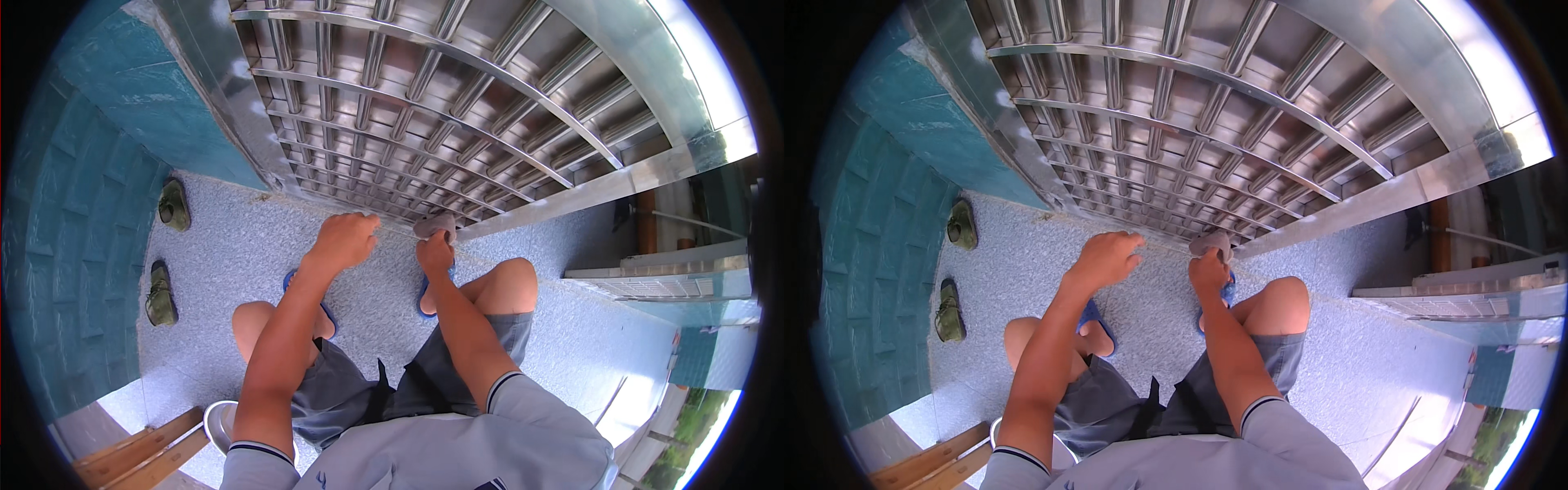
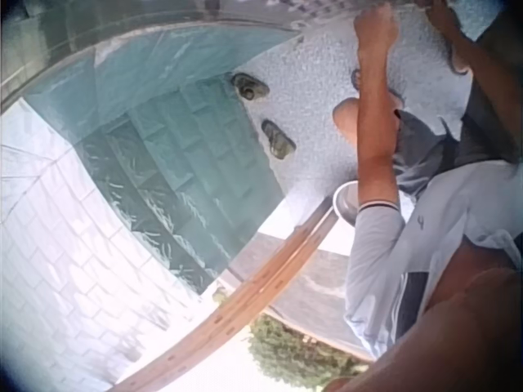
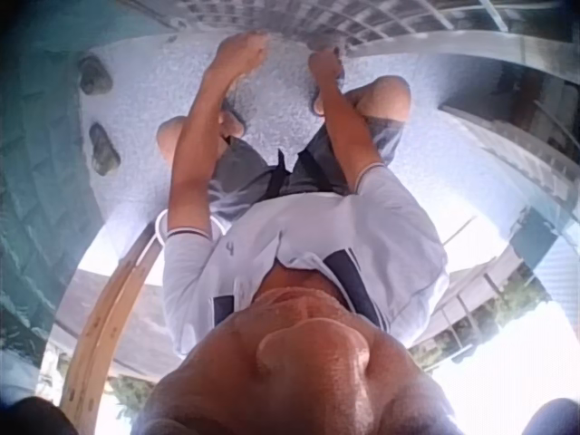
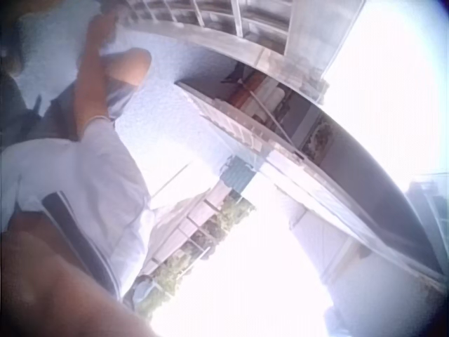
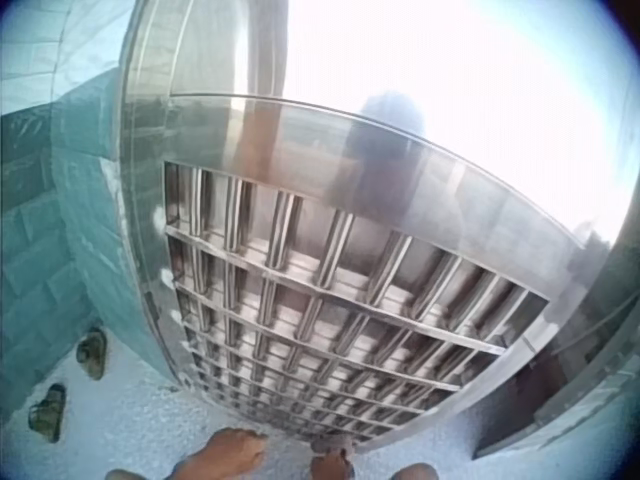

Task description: Wipe the surface of a metal barred door with a cloth.

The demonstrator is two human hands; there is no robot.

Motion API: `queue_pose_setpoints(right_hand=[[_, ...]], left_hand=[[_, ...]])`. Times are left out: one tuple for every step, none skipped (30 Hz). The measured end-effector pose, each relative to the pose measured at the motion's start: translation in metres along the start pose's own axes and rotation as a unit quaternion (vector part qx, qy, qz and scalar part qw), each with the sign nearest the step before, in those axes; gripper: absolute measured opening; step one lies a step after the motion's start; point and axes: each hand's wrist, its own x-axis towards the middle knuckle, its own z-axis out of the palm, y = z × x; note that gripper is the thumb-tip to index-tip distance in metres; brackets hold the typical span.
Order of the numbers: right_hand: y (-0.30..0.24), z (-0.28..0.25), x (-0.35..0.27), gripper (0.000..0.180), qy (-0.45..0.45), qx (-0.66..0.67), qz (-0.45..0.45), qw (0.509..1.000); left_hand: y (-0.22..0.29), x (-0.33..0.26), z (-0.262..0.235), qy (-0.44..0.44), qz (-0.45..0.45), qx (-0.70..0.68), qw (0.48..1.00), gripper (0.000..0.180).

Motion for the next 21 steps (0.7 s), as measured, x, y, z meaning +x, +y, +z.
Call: queue_pose_setpoints(right_hand=[[-0.002, 0.005, 0.001, 0.041, -0.002, 0.007, 0.022, 1.000], [-0.004, 0.009, 0.002, 0.041, -0.004, 0.014, 0.044, 0.999], [-0.006, 0.013, 0.005, 0.041, -0.002, 0.013, 0.045, 0.999], [-0.010, 0.016, 0.008, 0.042, 0.030, 0.053, 0.061, 0.996], [-0.012, 0.018, 0.011, 0.044, 0.062, 0.093, 0.077, 0.991], [-0.011, 0.017, 0.015, 0.044, 0.064, 0.091, 0.077, 0.991], [-0.014, 0.011, 0.017, 0.041, 0.011, 0.278, 0.128, 0.952], [-0.017, 0.006, 0.018, 0.039, -0.043, 0.452, 0.175, 0.874], [-0.021, 0.002, 0.019, 0.039, -0.045, 0.451, 0.174, 0.874], [-0.025, -0.002, 0.021, 0.028, -0.057, 0.518, 0.212, 0.827], [-0.026, -0.007, 0.022, 0.017, -0.069, 0.581, 0.248, 0.772], [-0.025, -0.013, 0.022, 0.017, -0.067, 0.582, 0.248, 0.771], [-0.021, -0.019, 0.024, 0.011, -0.114, 0.671, 0.257, 0.686], [-0.017, -0.024, 0.025, 0.016, -0.160, 0.748, 0.261, 0.589], [-0.014, -0.028, 0.025, 0.016, -0.157, 0.750, 0.260, 0.588], [-0.008, -0.032, 0.023, 0.017, -0.182, 0.798, 0.237, 0.524], [-0.004, -0.035, 0.021, 0.018, -0.206, 0.840, 0.211, 0.456], [-0.001, -0.037, 0.021, 0.018, -0.202, 0.841, 0.212, 0.454], [-0.002, -0.040, 0.022, 0.023, -0.227, 0.879, 0.181, 0.378], [-0.003, -0.043, 0.022, 0.028, -0.251, 0.909, 0.146, 0.299], [-0.005, -0.045, 0.019, 0.028, -0.246, 0.911, 0.146, 0.298]], left_hand=[[0.000, -0.001, -0.002, -0.001, -0.006, 0.000, 1.000, 0.028], [0.000, -0.001, -0.003, -0.002, -0.012, -0.001, 1.000, 0.027], [0.000, -0.001, -0.004, -0.001, -0.011, -0.002, 1.000, 0.027], [-0.001, -0.002, -0.004, 0.003, -0.009, -0.001, 1.000, 0.027], [-0.001, -0.003, -0.005, 0.007, -0.006, 0.000, 1.000, 0.027], [-0.001, -0.002, -0.006, 0.008, -0.005, -0.001, 1.000, 0.027], [-0.001, -0.004, -0.008, 0.005, -0.003, 0.006, 1.000, 0.026], [-0.001, -0.005, -0.008, 0.002, -0.001, 0.013, 1.000, 0.026], [-0.001, -0.005, -0.008, 0.003, -0.003, 0.012, 1.000, 0.026], [-0.001, -0.004, -0.007, 0.002, -0.002, 0.010, 1.000, 0.026], [-0.001, -0.002, -0.006, 0.002, 0.000, 0.008, 1.000, 0.025], [0.000, -0.001, -0.004, 0.002, 0.002, 0.009, 1.000, 0.025], [0.001, 0.001, -0.002, -0.004, 0.003, 0.005, 1.000, 0.026], [0.002, 0.003, -0.001, -0.009, 0.004, 0.003, 1.000, 0.026], [0.003, 0.004, -0.001, -0.010, 0.007, 0.005, 1.000, 0.026], [0.006, 0.004, 0.000, -0.011, 0.008, 0.011, 1.000, 0.026], [0.009, 0.005, 0.001, -0.013, 0.011, 0.016, 1.000, 0.026], [0.011, 0.006, 0.001, -0.015, 0.014, 0.018, 1.000, 0.026], [0.013, 0.006, -0.001, -0.023, 0.006, 0.009, 1.000, 0.027], [0.015, 0.007, -0.002, -0.031, -0.002, 0.001, 1.000, 0.028], [0.015, 0.009, 0.001, -0.033, 0.002, 0.003, 0.999, 0.028]])
